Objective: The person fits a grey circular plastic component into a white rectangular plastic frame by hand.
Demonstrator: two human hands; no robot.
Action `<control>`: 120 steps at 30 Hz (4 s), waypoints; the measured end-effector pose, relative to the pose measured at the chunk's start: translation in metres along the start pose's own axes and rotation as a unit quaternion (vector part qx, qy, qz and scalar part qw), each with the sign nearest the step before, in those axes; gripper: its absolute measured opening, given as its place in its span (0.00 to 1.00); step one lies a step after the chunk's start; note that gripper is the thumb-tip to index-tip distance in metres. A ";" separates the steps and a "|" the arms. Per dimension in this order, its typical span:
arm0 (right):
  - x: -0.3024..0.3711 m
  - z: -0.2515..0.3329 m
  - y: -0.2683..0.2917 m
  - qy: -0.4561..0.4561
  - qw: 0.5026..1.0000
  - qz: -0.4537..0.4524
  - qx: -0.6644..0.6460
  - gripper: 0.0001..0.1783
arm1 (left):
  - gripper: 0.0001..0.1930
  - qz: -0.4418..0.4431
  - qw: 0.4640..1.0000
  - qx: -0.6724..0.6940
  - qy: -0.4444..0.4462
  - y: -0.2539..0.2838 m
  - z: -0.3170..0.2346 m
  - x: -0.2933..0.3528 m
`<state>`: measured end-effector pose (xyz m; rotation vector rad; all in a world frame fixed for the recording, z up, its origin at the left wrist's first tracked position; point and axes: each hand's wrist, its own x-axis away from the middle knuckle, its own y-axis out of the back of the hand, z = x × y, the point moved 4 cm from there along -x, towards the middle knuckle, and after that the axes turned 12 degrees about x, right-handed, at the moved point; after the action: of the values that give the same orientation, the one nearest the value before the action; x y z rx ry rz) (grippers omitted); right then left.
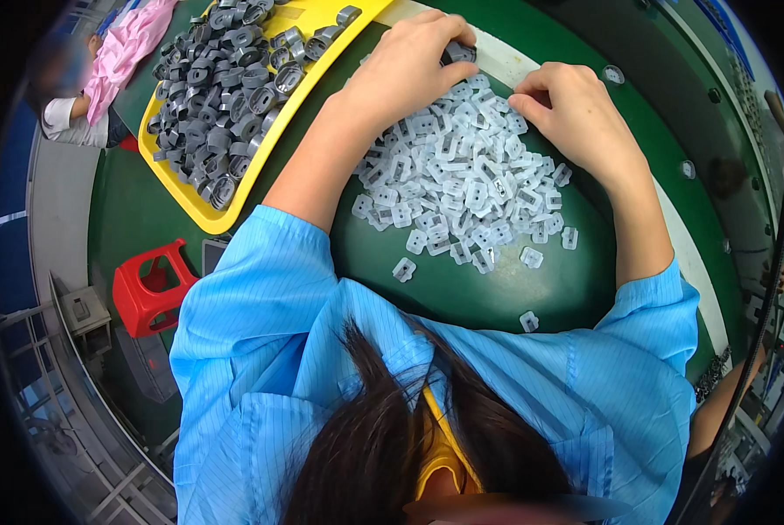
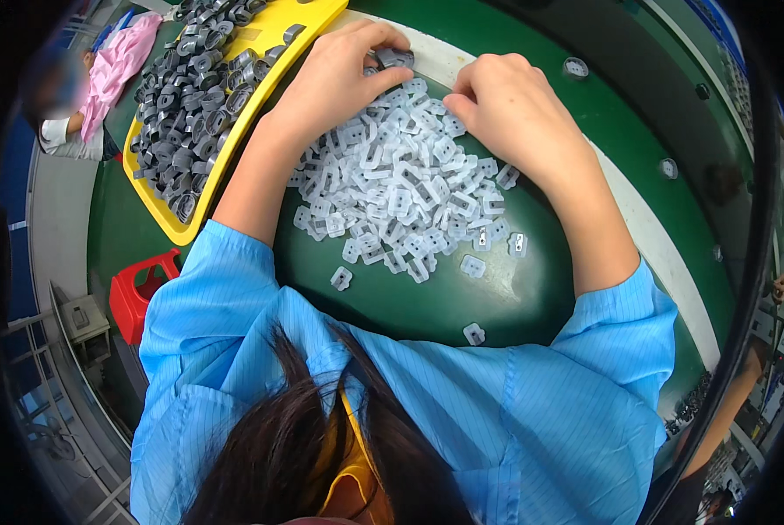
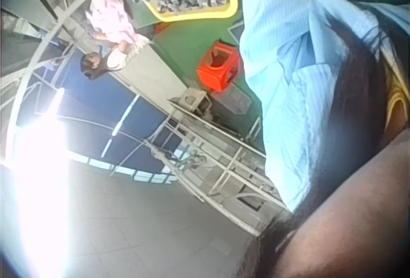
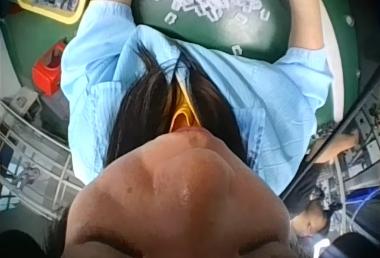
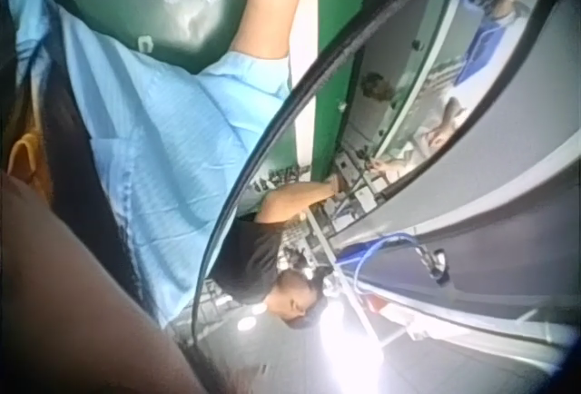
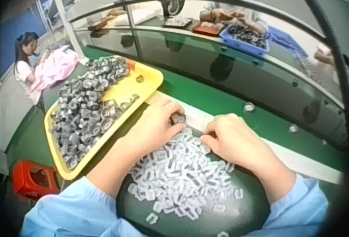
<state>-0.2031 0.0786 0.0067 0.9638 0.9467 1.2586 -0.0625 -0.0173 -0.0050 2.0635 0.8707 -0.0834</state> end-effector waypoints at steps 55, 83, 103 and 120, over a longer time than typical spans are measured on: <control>-0.018 -0.034 -0.017 -0.042 0.842 -0.006 -0.538 0.08 | 0.15 -0.118 0.966 0.065 -0.220 0.006 -0.059 0.004; -0.019 -0.036 0.000 -0.122 0.976 -0.168 -0.068 0.15 | 0.20 -0.063 0.873 0.441 0.200 0.003 0.040 0.003; -0.019 -0.012 0.003 0.015 0.938 -0.123 -0.324 0.10 | 0.20 -0.045 0.992 0.118 -0.017 -0.004 -0.017 0.002; -0.018 -0.012 0.010 0.027 0.974 -0.161 -0.155 0.10 | 0.17 -0.092 0.982 0.155 -0.055 -0.013 -0.024 0.001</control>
<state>-0.2185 0.0619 0.0130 0.5099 0.8762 1.1166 -0.0755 0.0065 0.0005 2.2326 1.0281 -0.4546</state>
